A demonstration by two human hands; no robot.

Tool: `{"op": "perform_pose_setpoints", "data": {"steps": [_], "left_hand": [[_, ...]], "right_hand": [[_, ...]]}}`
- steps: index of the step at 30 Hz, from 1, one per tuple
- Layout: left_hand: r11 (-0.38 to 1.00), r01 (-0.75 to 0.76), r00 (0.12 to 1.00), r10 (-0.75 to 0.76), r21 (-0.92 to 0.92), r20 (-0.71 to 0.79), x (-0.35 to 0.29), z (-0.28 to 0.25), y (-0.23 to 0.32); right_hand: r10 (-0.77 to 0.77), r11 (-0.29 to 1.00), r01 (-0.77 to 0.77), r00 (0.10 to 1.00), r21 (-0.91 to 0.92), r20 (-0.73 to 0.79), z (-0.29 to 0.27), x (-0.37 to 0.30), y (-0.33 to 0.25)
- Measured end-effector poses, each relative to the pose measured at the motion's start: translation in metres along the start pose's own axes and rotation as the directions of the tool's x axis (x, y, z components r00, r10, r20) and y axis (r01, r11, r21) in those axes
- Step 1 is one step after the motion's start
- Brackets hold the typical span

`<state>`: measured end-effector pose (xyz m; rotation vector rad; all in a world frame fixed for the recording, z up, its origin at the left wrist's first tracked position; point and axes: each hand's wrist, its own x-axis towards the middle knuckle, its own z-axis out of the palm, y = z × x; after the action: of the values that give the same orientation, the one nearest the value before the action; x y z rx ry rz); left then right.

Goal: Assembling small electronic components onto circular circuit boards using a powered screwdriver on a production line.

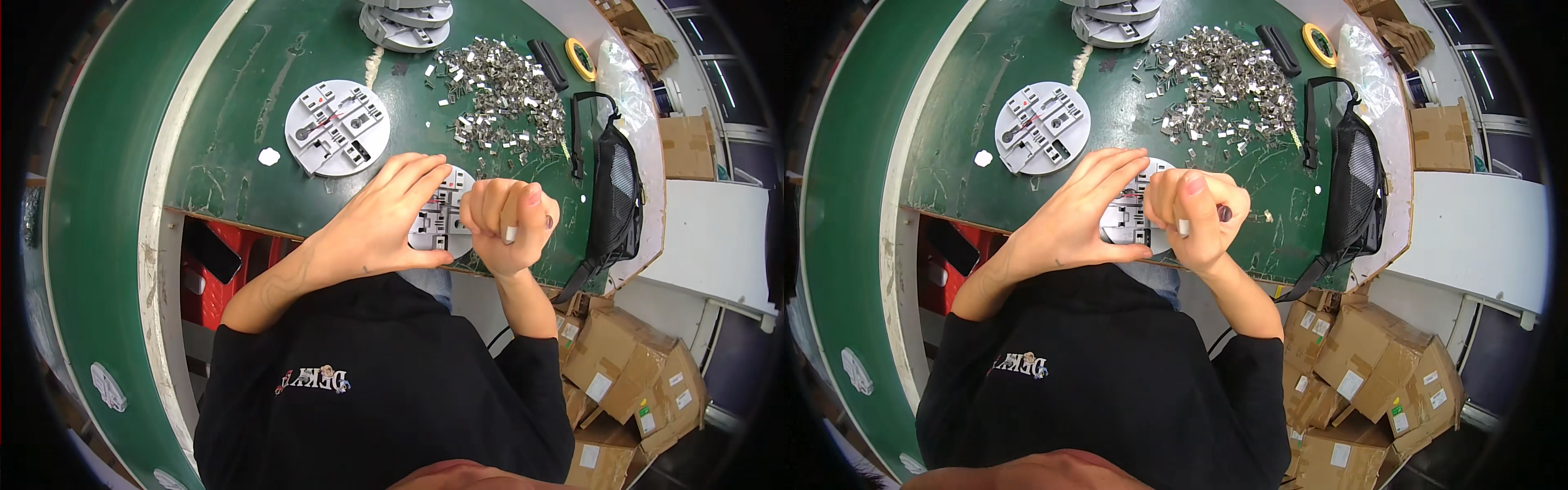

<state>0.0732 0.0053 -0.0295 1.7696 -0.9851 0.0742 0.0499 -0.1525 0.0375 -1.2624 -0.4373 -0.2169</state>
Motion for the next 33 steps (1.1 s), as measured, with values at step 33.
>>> {"op": "perform_pose_setpoints", "data": {"steps": [33], "left_hand": [[0.990, 0.076, 0.993, -0.086, -0.121, -0.083, 0.006, 0.002, 0.009]], "right_hand": [[0.076, 0.996, -0.070, 0.987, 0.049, -0.144, 0.000, 0.002, -0.018]]}}
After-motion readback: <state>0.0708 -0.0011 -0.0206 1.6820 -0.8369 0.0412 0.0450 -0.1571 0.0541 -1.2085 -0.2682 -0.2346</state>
